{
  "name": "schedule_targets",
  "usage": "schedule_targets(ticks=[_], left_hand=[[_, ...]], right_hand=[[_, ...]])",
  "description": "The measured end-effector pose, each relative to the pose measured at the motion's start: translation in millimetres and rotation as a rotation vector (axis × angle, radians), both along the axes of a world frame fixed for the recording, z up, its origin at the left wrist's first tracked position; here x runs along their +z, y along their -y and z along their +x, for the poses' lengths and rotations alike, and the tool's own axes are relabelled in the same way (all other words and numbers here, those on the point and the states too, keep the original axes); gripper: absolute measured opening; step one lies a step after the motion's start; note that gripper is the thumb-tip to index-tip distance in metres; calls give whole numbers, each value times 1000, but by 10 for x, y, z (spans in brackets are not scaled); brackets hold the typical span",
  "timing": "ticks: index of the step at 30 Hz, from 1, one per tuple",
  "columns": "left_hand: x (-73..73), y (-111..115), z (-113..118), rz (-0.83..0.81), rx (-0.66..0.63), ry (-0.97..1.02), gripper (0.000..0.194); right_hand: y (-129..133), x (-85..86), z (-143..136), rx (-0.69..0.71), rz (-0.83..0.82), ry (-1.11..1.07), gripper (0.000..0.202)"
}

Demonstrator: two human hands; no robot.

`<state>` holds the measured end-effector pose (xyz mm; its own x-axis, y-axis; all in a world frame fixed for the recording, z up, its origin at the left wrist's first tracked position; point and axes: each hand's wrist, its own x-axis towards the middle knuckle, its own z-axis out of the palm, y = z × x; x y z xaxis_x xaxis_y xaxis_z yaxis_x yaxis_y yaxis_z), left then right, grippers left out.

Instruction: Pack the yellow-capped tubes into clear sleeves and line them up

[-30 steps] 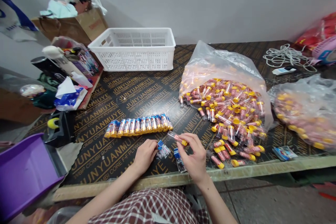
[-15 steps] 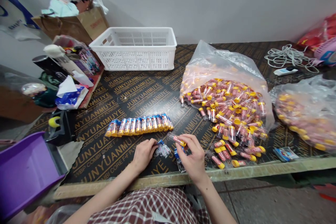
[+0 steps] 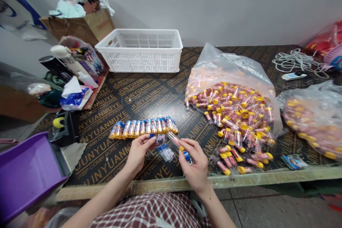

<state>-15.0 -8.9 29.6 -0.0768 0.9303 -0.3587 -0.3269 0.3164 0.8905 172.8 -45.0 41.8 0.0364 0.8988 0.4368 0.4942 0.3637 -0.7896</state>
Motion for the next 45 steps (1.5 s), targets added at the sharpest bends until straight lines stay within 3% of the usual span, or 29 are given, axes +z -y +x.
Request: schedule_targets(ticks=[5, 12, 16, 20, 24, 27, 31, 36, 45], left_hand=[[118, -111, -29, -94, 95, 138, 31], [64, -118, -28, -110, 147, 128, 35], [70, -104, 3, -60, 134, 79, 35], [161, -79, 57, -11, 49, 155, 34], [251, -51, 83, -91, -39, 244, 46], [267, -18, 89, -124, -176, 252, 42], [256, 47, 112, -143, -321, 225, 37], [247, 101, 135, -186, -387, 244, 35], [267, 130, 150, -197, -374, 254, 38]], right_hand=[[33, -10, -74, -13, 31, -33, 31], [38, -6, -108, -6, 86, 22, 35], [40, 20, -144, 94, 72, 53, 38], [48, 0, -183, 215, 8, 43, 40], [26, -66, -184, 209, 18, 66, 44], [-12, -84, -161, 176, 44, 120, 57], [-59, -60, -131, 308, -24, 82, 77], [-76, -48, -118, 481, -108, 34, 80], [-49, -118, -146, 467, -102, -84, 81]])
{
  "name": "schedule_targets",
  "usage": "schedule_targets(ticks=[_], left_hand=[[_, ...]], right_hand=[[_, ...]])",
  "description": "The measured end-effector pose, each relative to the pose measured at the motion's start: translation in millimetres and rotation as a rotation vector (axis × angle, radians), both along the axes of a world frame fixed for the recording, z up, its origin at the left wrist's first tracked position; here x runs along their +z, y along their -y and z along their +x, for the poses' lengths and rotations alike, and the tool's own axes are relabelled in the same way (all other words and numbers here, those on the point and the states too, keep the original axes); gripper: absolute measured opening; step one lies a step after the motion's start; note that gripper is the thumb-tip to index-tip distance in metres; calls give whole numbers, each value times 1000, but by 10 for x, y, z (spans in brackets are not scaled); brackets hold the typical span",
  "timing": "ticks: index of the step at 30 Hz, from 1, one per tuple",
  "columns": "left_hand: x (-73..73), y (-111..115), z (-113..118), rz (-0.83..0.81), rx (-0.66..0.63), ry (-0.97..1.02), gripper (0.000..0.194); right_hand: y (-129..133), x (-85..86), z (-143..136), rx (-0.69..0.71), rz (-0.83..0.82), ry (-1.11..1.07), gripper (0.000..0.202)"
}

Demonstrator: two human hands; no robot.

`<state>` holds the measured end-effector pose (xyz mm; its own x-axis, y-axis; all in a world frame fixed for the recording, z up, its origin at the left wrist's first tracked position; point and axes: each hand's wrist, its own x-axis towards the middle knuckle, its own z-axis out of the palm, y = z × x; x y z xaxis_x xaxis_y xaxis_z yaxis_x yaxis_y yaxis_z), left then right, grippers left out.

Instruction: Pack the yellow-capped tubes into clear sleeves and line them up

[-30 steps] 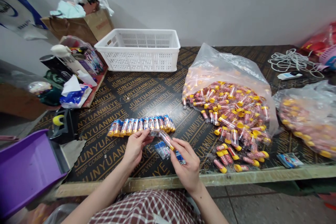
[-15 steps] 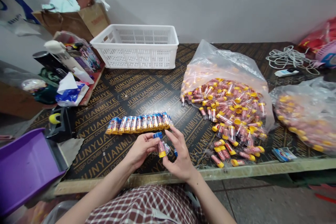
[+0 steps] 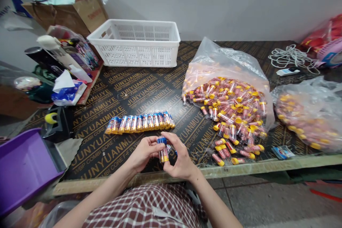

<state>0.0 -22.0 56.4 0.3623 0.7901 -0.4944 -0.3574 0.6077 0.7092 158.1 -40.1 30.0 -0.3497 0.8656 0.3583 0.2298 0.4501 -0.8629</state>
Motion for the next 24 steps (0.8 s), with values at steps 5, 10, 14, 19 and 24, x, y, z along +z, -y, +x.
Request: schedule_targets(ticks=[5, 10, 14, 19, 24], left_hand=[[-25, -1, -14, 27, 18, -32, 37], [-15, -216, -562, 328, 134, -389, 29], [-12, -429, -1370, 519, 364, -932, 27], [-206, -613, -1854, 407, 443, -1343, 41], [-320, -668, -1763, 438, 276, -1461, 33]], right_hand=[[-6, 58, -26, 27, -9, 24, 79], [-59, 85, 150, -65, -48, 53, 78], [-135, -6, 381, -232, -59, 81, 69], [-168, -26, 453, -283, 2, 176, 57], [-146, 13, 432, -262, 69, 303, 44]])
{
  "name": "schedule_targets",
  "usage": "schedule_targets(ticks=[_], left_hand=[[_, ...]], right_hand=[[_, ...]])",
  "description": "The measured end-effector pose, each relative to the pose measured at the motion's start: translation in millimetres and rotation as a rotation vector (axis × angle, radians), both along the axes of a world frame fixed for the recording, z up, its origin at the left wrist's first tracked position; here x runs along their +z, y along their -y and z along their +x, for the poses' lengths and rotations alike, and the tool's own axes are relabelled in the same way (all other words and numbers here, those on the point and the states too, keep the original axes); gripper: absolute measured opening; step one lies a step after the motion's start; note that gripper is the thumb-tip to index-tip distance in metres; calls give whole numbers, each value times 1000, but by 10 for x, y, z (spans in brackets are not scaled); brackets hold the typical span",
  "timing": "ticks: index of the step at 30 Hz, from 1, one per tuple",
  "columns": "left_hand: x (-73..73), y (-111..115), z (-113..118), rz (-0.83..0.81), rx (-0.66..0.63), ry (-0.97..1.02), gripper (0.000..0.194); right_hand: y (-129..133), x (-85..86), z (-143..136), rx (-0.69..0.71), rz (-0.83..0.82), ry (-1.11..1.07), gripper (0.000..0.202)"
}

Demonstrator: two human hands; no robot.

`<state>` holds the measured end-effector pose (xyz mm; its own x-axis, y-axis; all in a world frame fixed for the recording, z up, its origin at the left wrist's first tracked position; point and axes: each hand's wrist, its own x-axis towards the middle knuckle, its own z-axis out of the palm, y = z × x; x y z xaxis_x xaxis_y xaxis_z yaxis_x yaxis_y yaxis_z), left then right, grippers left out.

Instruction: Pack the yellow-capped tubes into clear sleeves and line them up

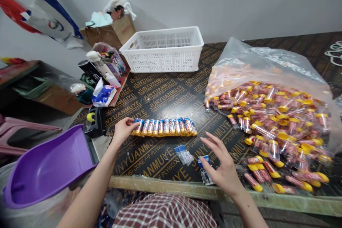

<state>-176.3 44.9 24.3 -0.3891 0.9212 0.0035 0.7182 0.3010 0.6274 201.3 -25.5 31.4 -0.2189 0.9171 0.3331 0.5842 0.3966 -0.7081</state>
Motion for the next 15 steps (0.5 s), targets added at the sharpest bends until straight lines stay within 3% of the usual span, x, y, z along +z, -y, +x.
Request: schedule_targets(ticks=[5, 9, 11, 13, 15], left_hand=[[148, 75, 69, -5, -8, -225, 42], [195, 233, 429, 356, 25, -208, 33], [109, 352, 764, 353, -150, -66, 27], [-44, 462, 1114, 125, -439, 72, 20], [-219, 526, 1387, -53, -519, 62, 16]], right_hand=[[16, 0, 119, -60, 19, 37, 38], [-59, -161, 358, -243, 36, 131, 31], [-105, -280, 516, -352, 29, 221, 30], [-135, -379, 672, -419, 16, 319, 29], [-143, -431, 815, -448, 13, 391, 29]])
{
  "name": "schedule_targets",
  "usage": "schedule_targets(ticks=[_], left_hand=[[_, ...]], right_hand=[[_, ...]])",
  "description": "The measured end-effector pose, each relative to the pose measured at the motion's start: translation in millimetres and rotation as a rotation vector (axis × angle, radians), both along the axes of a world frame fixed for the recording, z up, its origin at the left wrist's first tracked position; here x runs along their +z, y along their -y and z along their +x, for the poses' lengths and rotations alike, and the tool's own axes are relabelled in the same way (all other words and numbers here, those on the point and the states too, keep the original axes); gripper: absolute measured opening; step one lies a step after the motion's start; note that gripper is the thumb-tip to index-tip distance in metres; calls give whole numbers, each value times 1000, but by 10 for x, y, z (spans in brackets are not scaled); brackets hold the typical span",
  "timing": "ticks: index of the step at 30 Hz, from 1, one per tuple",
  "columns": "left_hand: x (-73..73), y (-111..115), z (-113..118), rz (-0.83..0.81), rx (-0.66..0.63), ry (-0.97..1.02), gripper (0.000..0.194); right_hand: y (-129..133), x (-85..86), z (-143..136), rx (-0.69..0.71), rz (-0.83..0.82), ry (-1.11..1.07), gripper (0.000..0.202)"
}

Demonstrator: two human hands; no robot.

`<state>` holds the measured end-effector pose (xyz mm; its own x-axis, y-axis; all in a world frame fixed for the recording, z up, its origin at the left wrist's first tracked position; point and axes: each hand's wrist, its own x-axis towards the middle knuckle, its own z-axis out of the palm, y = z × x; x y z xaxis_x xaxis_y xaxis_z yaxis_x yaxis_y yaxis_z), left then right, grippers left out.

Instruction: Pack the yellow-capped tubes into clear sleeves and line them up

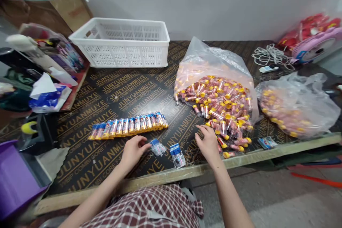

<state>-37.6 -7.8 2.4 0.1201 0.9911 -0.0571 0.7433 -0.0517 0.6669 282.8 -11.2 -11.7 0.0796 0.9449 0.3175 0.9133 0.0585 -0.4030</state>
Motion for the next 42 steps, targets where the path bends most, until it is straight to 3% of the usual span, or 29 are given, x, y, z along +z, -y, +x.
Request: schedule_targets(ticks=[3, 7, 10, 13, 15, 18, 22, 26, 30, 33, 42], left_hand=[[-183, 0, 177, -73, 34, -132, 13], [-199, -35, 162, -90, 56, -89, 8], [-152, -9, 164, -93, 92, 95, 7], [-125, 36, 190, -143, 158, 354, 8], [-101, 62, 197, -204, 218, 552, 13], [-29, 84, 191, -337, 316, 856, 28], [102, 68, 194, -525, 448, 1139, 22], [197, 18, 229, -583, 543, 1269, 26], [260, -33, 255, -537, 558, 1297, 31], [293, -64, 248, -491, 573, 1314, 34], [317, -69, 217, -413, 601, 1269, 37]], right_hand=[[30, -6, 202, -10, -11, 49, 28], [98, -74, 488, 20, -130, 210, 24], [105, -239, 677, 51, -244, 414, 25], [56, -368, 758, 114, -209, 462, 20], [15, -359, 724, 134, -153, 423, 20], [-18, -194, 522, 131, -85, 210, 31], [9, 129, 23, 109, -96, -256, 31], [88, 353, -519, 116, -131, -525, 30], [195, 466, -884, 61, -64, -794, 25], [276, 526, -1017, 148, 33, -770, 15], [365, 547, -1163, 290, 252, -478, 38]])
